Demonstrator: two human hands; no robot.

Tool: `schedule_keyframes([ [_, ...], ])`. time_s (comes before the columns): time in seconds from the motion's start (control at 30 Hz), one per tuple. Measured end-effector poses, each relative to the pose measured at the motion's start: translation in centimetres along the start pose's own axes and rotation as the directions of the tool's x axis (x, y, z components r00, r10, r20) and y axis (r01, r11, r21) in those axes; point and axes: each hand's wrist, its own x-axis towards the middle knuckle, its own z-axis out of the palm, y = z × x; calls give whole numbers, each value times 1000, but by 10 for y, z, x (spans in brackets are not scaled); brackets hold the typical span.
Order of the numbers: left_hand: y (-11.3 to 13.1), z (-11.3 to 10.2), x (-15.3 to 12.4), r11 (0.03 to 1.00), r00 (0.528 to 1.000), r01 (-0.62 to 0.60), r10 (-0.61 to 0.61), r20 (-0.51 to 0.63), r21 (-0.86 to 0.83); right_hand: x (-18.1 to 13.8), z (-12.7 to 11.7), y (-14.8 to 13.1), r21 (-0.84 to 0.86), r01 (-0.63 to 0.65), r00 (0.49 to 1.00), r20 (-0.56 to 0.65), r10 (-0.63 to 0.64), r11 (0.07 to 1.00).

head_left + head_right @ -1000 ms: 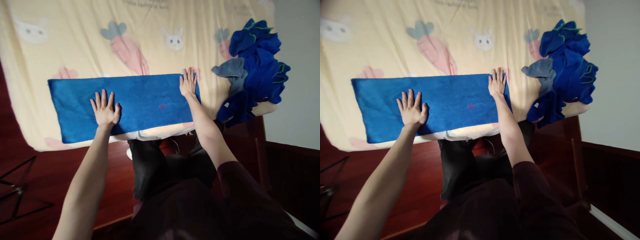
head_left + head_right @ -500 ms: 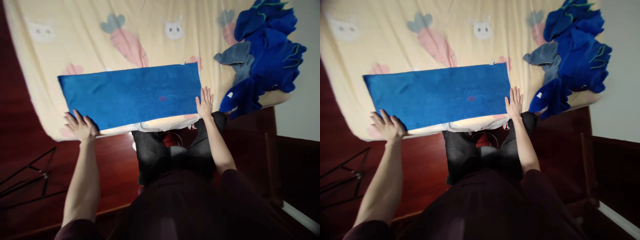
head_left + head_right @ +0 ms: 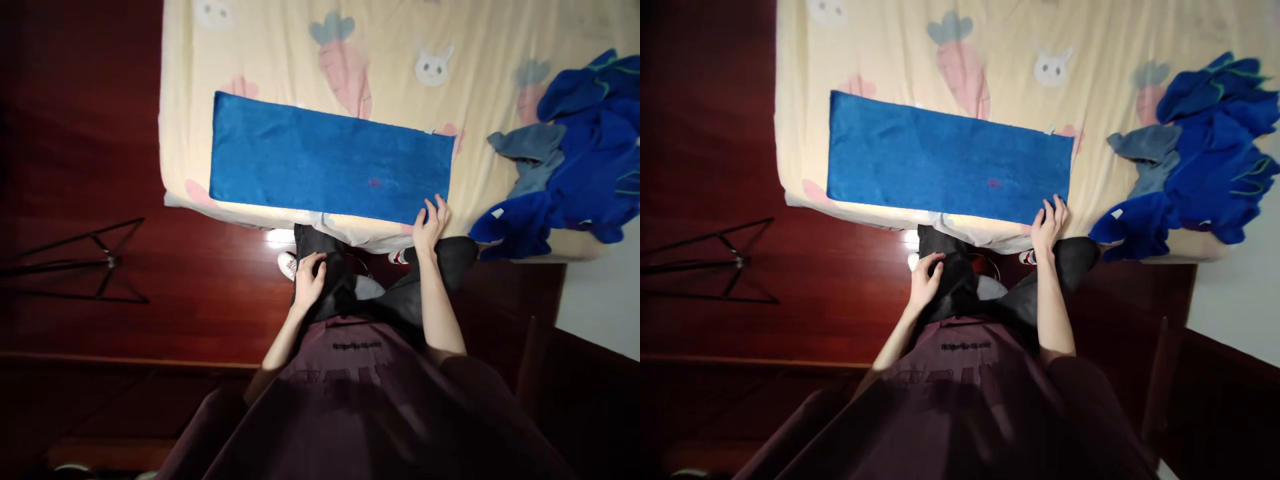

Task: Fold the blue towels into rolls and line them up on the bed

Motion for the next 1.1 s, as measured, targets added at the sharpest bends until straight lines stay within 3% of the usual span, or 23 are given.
schedule_keyframes([
  [0.07,14,6,30,939,992,129,-119,49,-319,20,2,-26,25,86,994,65,-87,996],
  [0.17,36,34,70,634,949,298,-277,150,-714,60,7,-72,82,227,948,210,-239,970],
  [0.23,47,56,86,472,918,346,-347,189,-811,90,12,-104,116,290,902,298,-312,950],
  [0.33,55,81,94,364,892,369,-396,216,-856,132,21,-152,153,303,853,396,-339,941],
  [0.47,54,90,95,330,887,338,-426,181,-881,174,36,-204,98,317,824,463,-325,943],
  [0.6,53,92,105,329,891,295,-434,134,-897,197,59,-230,48,263,834,491,-252,964],
  [0.77,50,95,115,352,874,316,-468,127,-881,212,76,-239,81,164,856,484,-183,983],
  [0.97,43,99,119,462,897,332,-424,123,-822,224,62,-245,111,160,820,538,-194,981],
  [1.1,45,101,127,427,902,316,-413,129,-847,233,61,-247,146,213,803,537,-258,966],
])
